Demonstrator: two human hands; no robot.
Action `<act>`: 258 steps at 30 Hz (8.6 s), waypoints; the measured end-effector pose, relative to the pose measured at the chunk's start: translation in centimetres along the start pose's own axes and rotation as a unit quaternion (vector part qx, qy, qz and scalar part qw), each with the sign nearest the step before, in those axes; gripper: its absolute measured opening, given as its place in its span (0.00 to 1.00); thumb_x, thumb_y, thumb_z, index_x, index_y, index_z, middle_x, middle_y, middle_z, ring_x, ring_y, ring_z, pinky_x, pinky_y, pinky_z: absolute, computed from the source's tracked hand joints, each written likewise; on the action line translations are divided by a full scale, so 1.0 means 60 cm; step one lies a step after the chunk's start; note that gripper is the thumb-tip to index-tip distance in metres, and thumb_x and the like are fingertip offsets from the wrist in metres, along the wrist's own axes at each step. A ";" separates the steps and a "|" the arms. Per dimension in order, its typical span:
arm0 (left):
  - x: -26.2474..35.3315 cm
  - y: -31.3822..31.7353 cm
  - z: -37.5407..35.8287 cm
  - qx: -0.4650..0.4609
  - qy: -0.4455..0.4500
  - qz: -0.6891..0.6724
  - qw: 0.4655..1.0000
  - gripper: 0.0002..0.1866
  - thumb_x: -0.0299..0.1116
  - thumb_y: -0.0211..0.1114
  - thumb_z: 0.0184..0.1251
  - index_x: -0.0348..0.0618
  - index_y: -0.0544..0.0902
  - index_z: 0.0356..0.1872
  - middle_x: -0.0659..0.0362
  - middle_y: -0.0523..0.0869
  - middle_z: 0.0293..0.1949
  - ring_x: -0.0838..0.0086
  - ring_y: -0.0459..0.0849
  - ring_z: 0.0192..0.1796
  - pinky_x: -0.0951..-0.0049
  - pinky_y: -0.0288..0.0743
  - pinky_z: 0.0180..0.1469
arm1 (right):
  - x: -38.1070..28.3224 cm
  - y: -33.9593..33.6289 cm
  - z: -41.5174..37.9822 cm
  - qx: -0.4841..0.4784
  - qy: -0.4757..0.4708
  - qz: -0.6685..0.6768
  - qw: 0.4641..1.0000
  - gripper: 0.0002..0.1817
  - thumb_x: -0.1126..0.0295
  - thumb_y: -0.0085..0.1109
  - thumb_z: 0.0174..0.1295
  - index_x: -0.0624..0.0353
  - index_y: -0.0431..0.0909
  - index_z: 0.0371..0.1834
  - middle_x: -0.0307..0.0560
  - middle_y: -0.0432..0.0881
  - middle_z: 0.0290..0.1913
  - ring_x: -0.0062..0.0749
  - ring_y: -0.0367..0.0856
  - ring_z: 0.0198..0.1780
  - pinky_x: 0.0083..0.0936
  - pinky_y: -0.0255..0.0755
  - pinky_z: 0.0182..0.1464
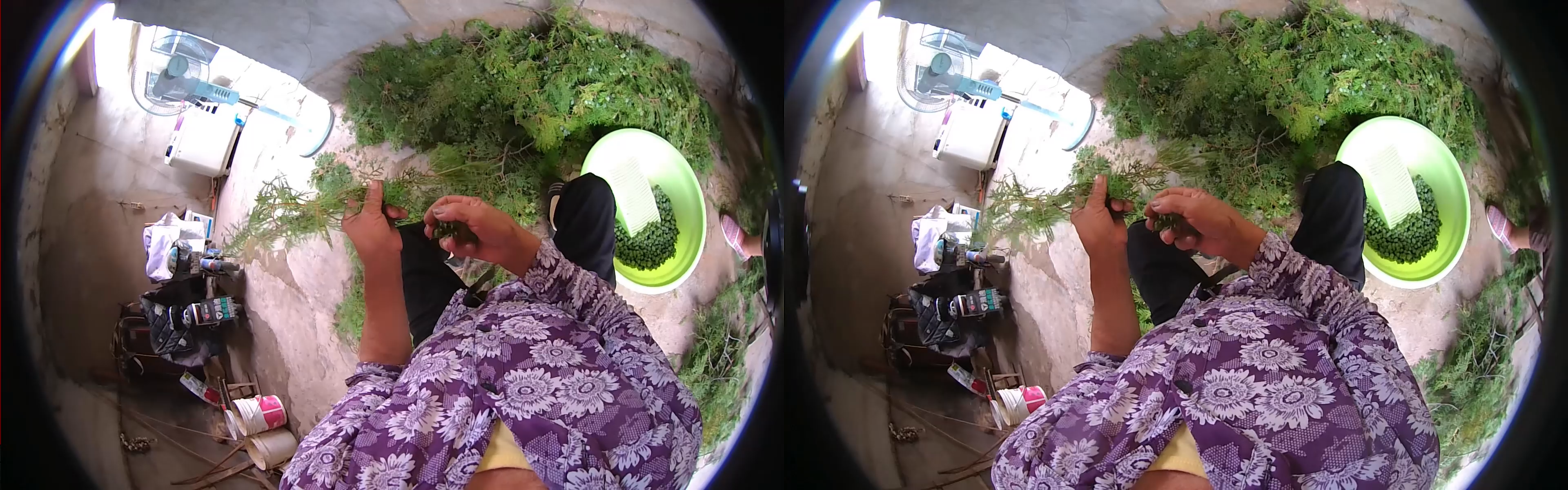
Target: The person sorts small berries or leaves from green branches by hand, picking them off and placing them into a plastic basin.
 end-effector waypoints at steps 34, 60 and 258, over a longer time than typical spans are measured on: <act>0.037 -0.005 -0.008 -0.429 -0.164 -0.492 0.740 0.16 0.43 0.48 0.61 0.45 0.70 0.19 0.62 0.69 0.13 0.78 0.60 0.13 0.77 0.56 0.12 | -0.009 0.033 -0.032 -0.104 0.004 -0.070 0.992 0.07 0.70 0.50 0.57 0.63 0.74 0.31 0.42 0.76 0.25 0.13 0.64 0.15 0.09 0.54 0.16; 0.080 -0.211 0.072 0.083 -0.073 -0.370 0.922 0.10 0.41 0.46 0.63 0.49 0.71 0.28 0.66 0.67 0.18 0.79 0.60 0.16 0.79 0.58 0.17 | 0.017 -0.028 0.002 0.025 0.013 0.190 0.981 0.12 0.63 0.46 0.61 0.62 0.71 0.35 0.47 0.74 0.31 0.22 0.70 0.20 0.14 0.62 0.17; -0.148 0.187 -0.045 -0.470 0.125 0.551 0.678 0.03 0.24 0.53 0.48 0.39 0.72 0.26 0.52 0.74 0.24 0.57 0.76 0.37 0.58 0.70 0.32 | 0.109 -0.463 -0.124 0.245 0.114 -0.758 0.594 0.20 0.60 0.56 0.45 0.60 0.75 0.40 0.56 0.75 0.40 0.50 0.73 0.44 0.36 0.68 0.45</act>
Point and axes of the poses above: each hand's wrist, its own z-axis towards the middle knuckle, its own y-axis out of the palm, x = y × z, the point moved 5 cm from there along z, towards the middle knuckle
